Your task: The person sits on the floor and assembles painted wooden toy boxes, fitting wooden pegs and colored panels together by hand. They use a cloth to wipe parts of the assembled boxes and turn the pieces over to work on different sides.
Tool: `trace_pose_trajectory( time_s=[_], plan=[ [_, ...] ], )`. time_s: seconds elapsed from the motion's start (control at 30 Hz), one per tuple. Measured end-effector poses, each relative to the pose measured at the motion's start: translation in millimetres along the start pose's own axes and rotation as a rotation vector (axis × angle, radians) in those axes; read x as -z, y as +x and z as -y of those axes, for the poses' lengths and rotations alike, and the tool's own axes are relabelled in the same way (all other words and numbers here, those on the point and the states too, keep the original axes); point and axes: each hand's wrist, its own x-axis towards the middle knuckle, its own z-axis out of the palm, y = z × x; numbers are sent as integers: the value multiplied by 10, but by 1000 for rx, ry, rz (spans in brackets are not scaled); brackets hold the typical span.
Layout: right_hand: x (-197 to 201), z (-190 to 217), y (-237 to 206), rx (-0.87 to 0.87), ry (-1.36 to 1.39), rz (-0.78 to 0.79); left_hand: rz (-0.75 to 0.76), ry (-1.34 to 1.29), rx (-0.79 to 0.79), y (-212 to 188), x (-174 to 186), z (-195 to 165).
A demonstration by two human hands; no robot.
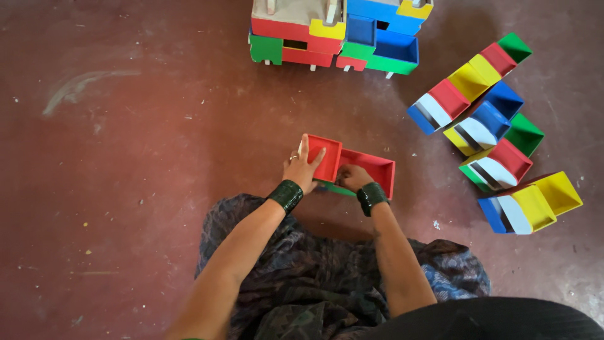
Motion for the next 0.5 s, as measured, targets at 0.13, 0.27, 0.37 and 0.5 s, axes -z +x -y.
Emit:
trace_pose_trajectory(
  time_s=[0.13,0.27,0.37,0.5],
  plan=[
    [41,-141,3,36,367,13,44,-3,16,10,5,-16],
    [175,-265,-54,50,586,-178,66,-2,22,21,3,-26],
    [329,-344,-144,198,256,-351,60,-2,24,16,-3,-28],
    [512,-371,-249,169,157,-620,26,-1,9,4,1,-27]
  ],
)
